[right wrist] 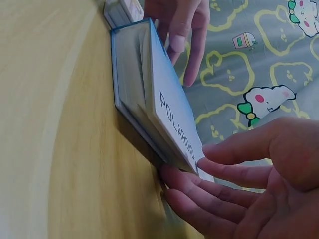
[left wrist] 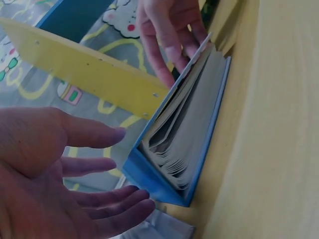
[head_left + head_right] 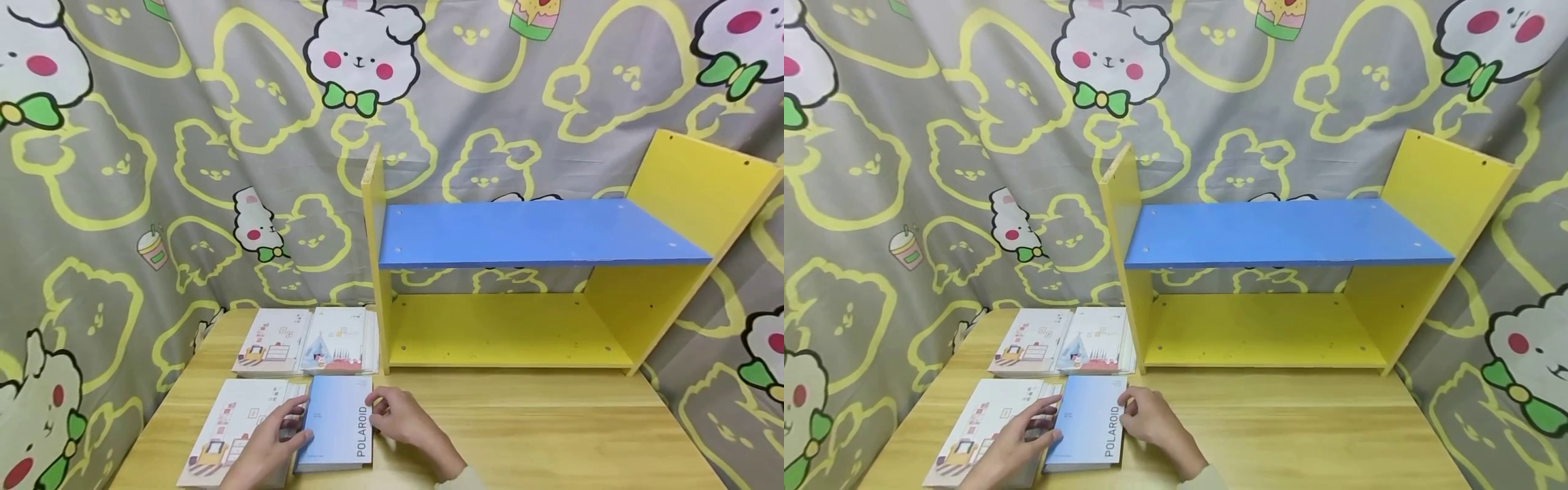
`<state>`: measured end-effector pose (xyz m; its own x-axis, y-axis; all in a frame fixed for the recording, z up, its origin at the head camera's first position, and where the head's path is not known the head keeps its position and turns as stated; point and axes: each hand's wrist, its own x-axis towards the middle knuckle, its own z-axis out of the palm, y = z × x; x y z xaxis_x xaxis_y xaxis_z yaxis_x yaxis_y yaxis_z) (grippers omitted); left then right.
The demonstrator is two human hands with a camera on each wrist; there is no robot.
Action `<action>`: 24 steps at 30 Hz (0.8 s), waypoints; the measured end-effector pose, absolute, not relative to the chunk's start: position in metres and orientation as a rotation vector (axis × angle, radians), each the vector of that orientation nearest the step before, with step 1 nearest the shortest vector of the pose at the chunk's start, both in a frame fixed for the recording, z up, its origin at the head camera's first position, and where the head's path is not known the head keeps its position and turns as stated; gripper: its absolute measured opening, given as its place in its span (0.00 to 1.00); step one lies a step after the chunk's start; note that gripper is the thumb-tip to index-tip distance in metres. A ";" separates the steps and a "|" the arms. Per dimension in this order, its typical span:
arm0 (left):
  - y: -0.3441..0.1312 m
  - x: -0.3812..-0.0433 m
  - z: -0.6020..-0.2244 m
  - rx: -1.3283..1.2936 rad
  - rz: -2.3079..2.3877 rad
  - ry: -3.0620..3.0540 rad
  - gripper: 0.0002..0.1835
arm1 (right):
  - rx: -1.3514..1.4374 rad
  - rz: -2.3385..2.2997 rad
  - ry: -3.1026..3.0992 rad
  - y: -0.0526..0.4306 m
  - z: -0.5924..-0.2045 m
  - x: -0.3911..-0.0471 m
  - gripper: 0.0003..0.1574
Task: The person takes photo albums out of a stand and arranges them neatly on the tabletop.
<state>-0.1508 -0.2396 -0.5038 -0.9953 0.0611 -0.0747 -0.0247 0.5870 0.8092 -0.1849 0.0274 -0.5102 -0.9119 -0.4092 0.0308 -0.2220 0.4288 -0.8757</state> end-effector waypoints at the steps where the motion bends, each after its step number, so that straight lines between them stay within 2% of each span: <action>1: -0.240 -0.152 -0.503 0.060 1.408 2.727 0.31 | -0.564 -1.493 2.499 0.029 -0.510 -0.185 0.16; 11: -0.240 -0.166 -0.495 0.174 1.366 2.913 0.20 | -0.597 -1.639 2.533 0.046 -0.503 -0.183 0.18; 21: -0.242 -0.174 -0.489 0.554 1.178 3.121 0.21 | -0.571 -1.646 2.723 0.083 -0.495 -0.181 0.22; 24: -0.242 -0.176 -0.486 0.599 1.133 3.130 0.22 | -0.569 -1.574 2.808 0.093 -0.492 -0.178 0.23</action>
